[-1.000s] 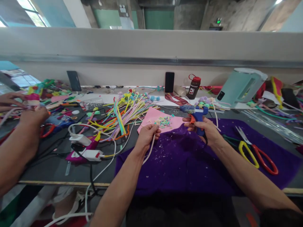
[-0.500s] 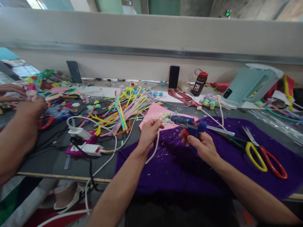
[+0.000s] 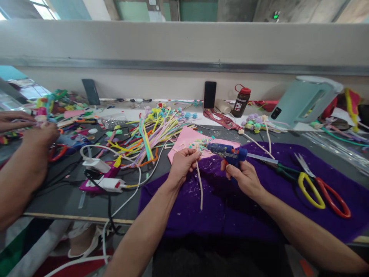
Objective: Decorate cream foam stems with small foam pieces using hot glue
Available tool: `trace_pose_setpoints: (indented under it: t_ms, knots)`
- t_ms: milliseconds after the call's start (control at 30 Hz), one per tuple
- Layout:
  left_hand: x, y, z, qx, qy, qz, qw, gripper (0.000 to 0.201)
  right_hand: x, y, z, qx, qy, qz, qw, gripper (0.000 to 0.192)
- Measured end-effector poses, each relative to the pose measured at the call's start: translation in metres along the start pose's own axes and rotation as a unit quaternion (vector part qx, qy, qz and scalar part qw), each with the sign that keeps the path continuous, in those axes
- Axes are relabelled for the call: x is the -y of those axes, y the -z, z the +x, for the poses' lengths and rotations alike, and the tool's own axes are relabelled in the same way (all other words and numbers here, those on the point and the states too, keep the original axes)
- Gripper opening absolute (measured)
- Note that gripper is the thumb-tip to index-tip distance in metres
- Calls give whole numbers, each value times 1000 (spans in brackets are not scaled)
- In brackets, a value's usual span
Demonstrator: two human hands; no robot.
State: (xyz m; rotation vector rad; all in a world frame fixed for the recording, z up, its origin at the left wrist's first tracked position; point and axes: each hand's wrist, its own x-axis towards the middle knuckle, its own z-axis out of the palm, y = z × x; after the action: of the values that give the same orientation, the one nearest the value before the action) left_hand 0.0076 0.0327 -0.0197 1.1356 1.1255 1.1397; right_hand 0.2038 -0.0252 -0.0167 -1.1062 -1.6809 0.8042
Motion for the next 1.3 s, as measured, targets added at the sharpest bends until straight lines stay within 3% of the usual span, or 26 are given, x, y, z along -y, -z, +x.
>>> trace_pose_setpoints:
  t_ms: [1000, 1300]
  knots:
    - [-1, 1, -2, 30, -4, -15, 999, 29, -6, -5, -4, -4, 14, -154, 988, 22]
    - [3, 1, -1, 38, -2, -14, 999, 28, -9, -5, -3, -6, 28, -154, 988, 23]
